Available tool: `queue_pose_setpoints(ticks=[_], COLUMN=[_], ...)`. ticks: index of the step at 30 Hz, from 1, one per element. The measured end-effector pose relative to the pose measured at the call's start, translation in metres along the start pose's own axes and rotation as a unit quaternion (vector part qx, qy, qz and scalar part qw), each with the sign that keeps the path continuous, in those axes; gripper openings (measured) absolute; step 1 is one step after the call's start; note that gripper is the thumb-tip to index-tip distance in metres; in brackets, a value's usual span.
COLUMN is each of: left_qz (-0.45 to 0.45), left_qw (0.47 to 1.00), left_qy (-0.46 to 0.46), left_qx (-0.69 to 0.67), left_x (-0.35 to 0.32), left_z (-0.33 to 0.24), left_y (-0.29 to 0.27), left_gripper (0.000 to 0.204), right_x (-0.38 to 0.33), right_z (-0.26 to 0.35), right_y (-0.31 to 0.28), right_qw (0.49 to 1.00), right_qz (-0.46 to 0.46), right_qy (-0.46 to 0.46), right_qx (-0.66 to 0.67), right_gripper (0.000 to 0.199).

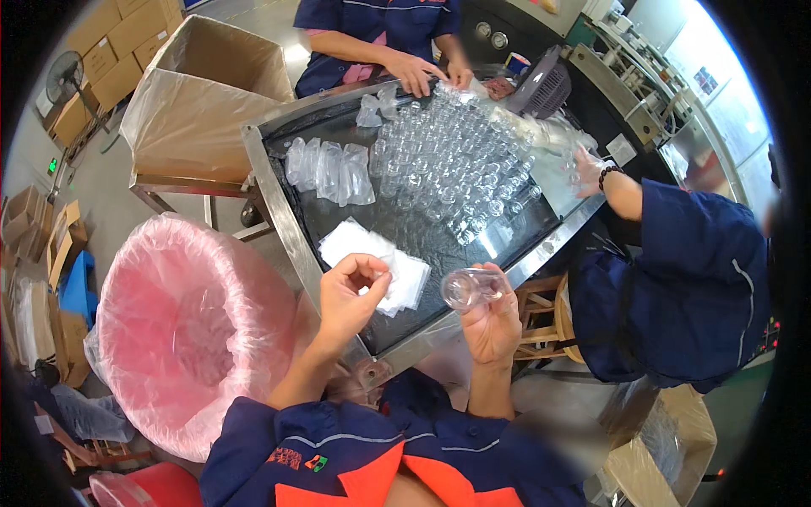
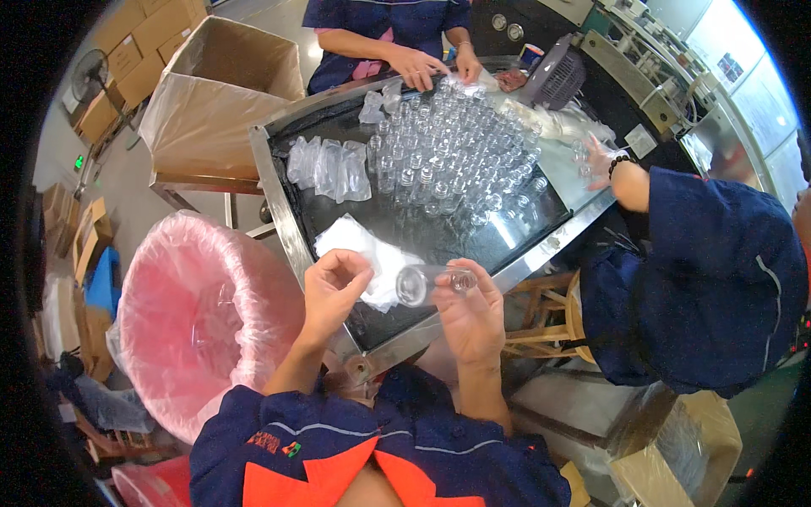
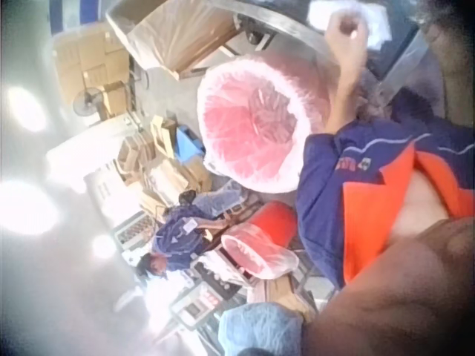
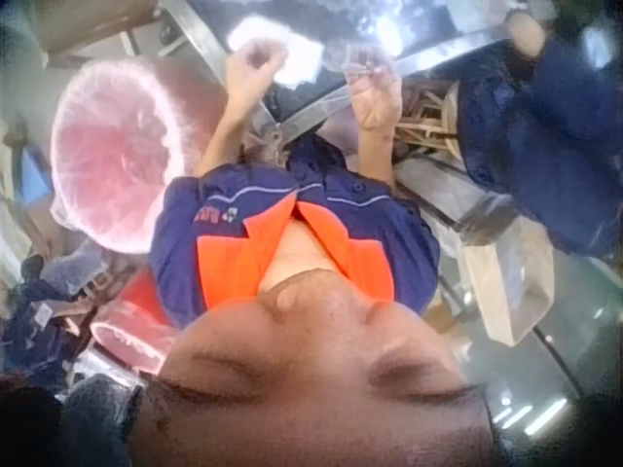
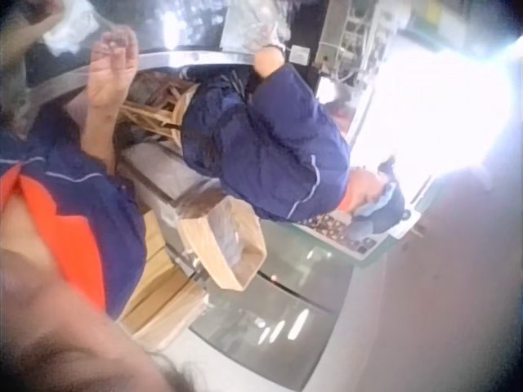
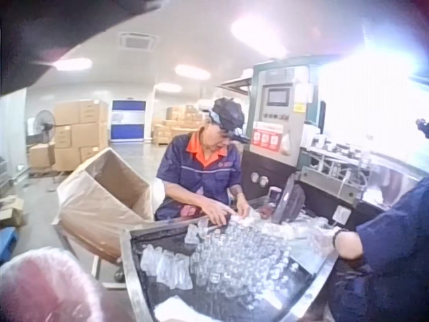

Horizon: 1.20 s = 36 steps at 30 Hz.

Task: The person packages clear plastic bottles by taking them from a table, inserting them one at a time into small plastic bags by hand, and setting the bagged bottles aside.

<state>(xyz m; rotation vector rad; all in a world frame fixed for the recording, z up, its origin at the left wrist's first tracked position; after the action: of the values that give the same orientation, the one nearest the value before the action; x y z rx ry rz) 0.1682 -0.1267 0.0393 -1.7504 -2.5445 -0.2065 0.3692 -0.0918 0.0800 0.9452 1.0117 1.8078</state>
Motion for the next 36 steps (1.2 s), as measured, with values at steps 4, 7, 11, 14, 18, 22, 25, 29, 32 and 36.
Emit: queue_pose_setpoints(ticks=[4, 7, 11, 14, 18, 22, 25, 29, 32, 36], left_qz=[0.020, 0.104, 0.105, 0.116, 0.085, 0.156, 0.159, 0.185, 0.167, -0.126], left_qw=[0.990, 0.983, 0.987, 0.985, 0.988, 0.979, 0.969, 0.864, 0.871, 0.860], left_qy=[0.139, 0.147, 0.096, 0.068, 0.112, 0.113, 0.178, 0.339, 0.334, 0.315], left_qx=[0.000, 0.021, -0.075, -0.112, -0.061, -0.071, 0.059, 0.324, 0.321, 0.382], left_x=[-0.005, -0.006, -0.010, -0.011, -0.015, -0.019, -0.010, 0.009, 0.038, 0.137], left_z=[-0.041, -0.048, -0.050, -0.052, -0.044, -0.043, -0.054, -0.069, -0.044, -0.037], left_y=[0.022, 0.033, 0.028, 0.027, 0.031, 0.030, 0.022, 0.028, 0.021, -0.048], left_gripper=[0.025, 0.034, 0.038, 0.042, 0.042, 0.039, 0.044, 0.058, 0.057, 0.048], right_x=[-0.001, -0.003, 0.001, 0.001, -0.010, -0.009, -0.001, 0.011, 0.026, 0.052], right_z=[-0.013, -0.023, -0.014, -0.019, -0.012, -0.025, -0.020, -0.026, -0.025, 0.023], right_y=[0.003, 0.007, 0.006, -0.002, 0.008, 0.044, 0.029, 0.022, 0.024, -0.008], right_qw=[0.998, 0.983, 0.995, 0.993, 0.887, 0.530, 0.545, 0.597, 0.615, 0.560], right_qz=[-0.017, -0.029, -0.057, -0.098, -0.058, 0.097, 0.095, 0.124, 0.110, -0.053], right_qy=[-0.021, -0.007, 0.012, 0.005, -0.181, -0.302, -0.250, -0.197, -0.204, -0.221], right_qx=[-0.065, -0.180, -0.082, -0.065, -0.421, -0.786, -0.794, -0.768, -0.754, -0.797], right_gripper=[0.029, 0.030, 0.024, 0.023, 0.023, 0.022, 0.025, 0.031, 0.032, 0.032])
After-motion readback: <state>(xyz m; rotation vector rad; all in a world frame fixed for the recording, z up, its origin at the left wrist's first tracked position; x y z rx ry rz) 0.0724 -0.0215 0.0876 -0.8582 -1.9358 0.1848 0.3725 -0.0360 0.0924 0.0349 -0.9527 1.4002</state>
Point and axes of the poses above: each hand's wrist, its own x-axis towards the middle knuckle, its own y-axis out of the palm, z = x × y, the point moved 5 cm from there along x, towards the middle knuckle, and after that the axes turned 4 degrees about x, right-handed, at the moved point
